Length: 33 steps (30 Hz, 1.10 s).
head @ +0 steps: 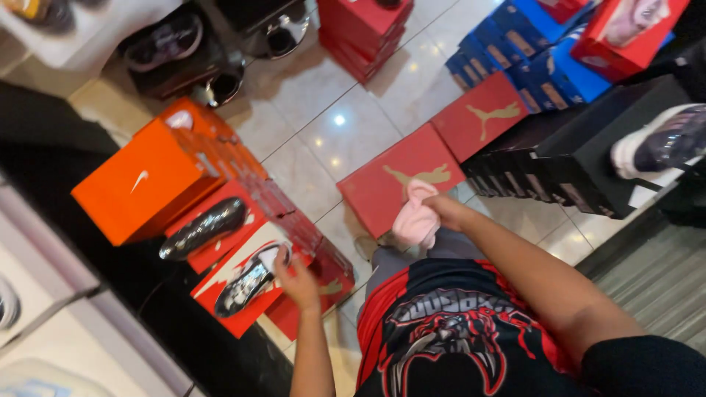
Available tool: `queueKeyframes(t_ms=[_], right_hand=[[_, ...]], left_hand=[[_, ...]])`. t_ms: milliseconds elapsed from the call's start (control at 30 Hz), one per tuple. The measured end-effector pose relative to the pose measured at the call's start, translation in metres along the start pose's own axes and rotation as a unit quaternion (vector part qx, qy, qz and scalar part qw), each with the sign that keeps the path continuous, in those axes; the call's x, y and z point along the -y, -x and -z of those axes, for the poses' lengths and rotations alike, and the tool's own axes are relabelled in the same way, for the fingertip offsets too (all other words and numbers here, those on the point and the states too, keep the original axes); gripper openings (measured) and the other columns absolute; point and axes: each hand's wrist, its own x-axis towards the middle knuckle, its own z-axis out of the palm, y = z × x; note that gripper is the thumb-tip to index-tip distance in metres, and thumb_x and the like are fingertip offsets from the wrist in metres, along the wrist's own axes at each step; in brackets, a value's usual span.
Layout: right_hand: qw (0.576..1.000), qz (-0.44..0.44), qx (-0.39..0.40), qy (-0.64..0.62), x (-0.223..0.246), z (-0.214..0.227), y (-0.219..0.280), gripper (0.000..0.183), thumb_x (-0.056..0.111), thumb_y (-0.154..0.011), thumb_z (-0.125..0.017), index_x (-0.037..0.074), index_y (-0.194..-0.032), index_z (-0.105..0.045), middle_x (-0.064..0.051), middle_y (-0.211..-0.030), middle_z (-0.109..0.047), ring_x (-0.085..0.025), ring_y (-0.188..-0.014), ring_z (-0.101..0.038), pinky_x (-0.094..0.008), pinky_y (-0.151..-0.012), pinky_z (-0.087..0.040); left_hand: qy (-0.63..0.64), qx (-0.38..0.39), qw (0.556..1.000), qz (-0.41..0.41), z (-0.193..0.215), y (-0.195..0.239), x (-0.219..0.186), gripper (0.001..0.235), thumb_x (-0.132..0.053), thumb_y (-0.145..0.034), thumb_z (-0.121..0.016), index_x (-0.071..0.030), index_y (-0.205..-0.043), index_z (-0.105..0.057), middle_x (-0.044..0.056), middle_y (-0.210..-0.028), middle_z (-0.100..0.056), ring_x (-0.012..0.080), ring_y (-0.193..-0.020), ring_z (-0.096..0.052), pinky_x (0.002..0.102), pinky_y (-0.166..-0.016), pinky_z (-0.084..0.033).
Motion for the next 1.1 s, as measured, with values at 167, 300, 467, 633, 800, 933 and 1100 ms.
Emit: queueKeyframes(t_ms=[167,300,467,633,800,933,1100], right_hand=[[0.956,0.137,-0.093,-0.241,0.073,0.110,0.000,0.051,0.021,-0.086,-0.070,0.002,-0.132,-0.061,-0.016,-0.120,-0.071,-0.029,-0.107,-0.072,-0.043,-0.094,-0.057],[0.928,0.207,-0.173,-0.256,0.102,0.216,-0.079,0.045,0.034,-0.094,-0.071,0.003,-0.126,-0.062,-0.012,-0.113,-0.072,-0.021,-0.103,-0.074,-0.036,-0.090,-0.061],[0.937,0.155,-0.309,-0.053,0.158,0.265,-0.171,0.045,0.015,-0.093,-0.069,-0.012,-0.128,-0.059,-0.031,-0.119,-0.067,-0.037,-0.115,-0.067,-0.047,-0.095,-0.054],[0.929,0.069,-0.299,0.205,0.145,0.373,-0.356,0.058,0.027,-0.082,-0.082,0.003,-0.131,-0.060,-0.019,-0.123,-0.067,-0.034,-0.122,-0.063,-0.049,-0.103,-0.049],[0.871,0.109,-0.307,0.367,0.208,0.373,-0.372,0.065,0.033,-0.082,-0.075,0.006,-0.138,-0.058,-0.020,-0.131,-0.065,-0.038,-0.127,-0.059,-0.048,-0.109,-0.047],[0.879,0.069,-0.258,0.394,0.252,0.347,-0.360,0.079,0.032,-0.083,-0.074,0.017,-0.153,-0.041,-0.006,-0.143,-0.057,-0.025,-0.137,-0.051,-0.042,-0.115,-0.041],[0.832,-0.014,-0.262,0.489,0.252,0.356,-0.371,0.066,0.037,-0.083,-0.073,0.010,-0.137,-0.046,-0.012,-0.116,-0.072,-0.032,-0.116,-0.067,-0.049,-0.097,-0.053]], left_hand=[[0.105,0.427,0.890,0.122,-0.137,0.058,-0.085,0.030,-0.020,-0.099,-0.065,-0.013,-0.128,-0.070,0.015,-0.116,-0.073,0.0326,-0.108,-0.070,0.042,-0.094,-0.054],[0.177,0.534,0.808,0.177,-0.260,0.121,-0.102,0.036,-0.013,-0.100,-0.064,-0.008,-0.135,-0.062,0.016,-0.122,-0.071,0.0228,-0.108,-0.068,0.037,-0.095,-0.055],[0.131,0.542,0.766,0.322,-0.427,0.180,-0.114,0.059,-0.016,-0.097,-0.068,-0.006,-0.149,-0.040,0.024,-0.134,-0.062,0.0334,-0.117,-0.065,0.046,-0.098,-0.053],[0.119,0.325,0.736,0.582,-0.583,0.217,-0.076,0.077,-0.040,-0.096,-0.071,-0.020,-0.157,-0.028,0.020,-0.150,-0.045,0.0385,-0.131,-0.057,0.069,-0.094,-0.043],[0.018,0.173,0.813,0.556,-0.678,0.242,0.008,0.089,-0.028,-0.083,-0.085,-0.003,-0.153,-0.035,0.028,-0.146,-0.040,0.0403,-0.132,-0.052,0.060,-0.101,-0.044],[-0.095,0.130,0.876,0.455,-0.688,0.233,0.043,0.104,-0.028,-0.073,-0.093,-0.003,-0.156,-0.036,0.025,-0.152,-0.045,0.0368,-0.145,-0.042,0.047,-0.123,-0.033],[-0.125,0.203,0.808,0.539,-0.686,0.239,0.073,0.090,-0.055,-0.085,-0.082,-0.016,-0.155,-0.042,0.018,-0.150,-0.051,0.0341,-0.143,-0.047,0.050,-0.119,-0.038]])
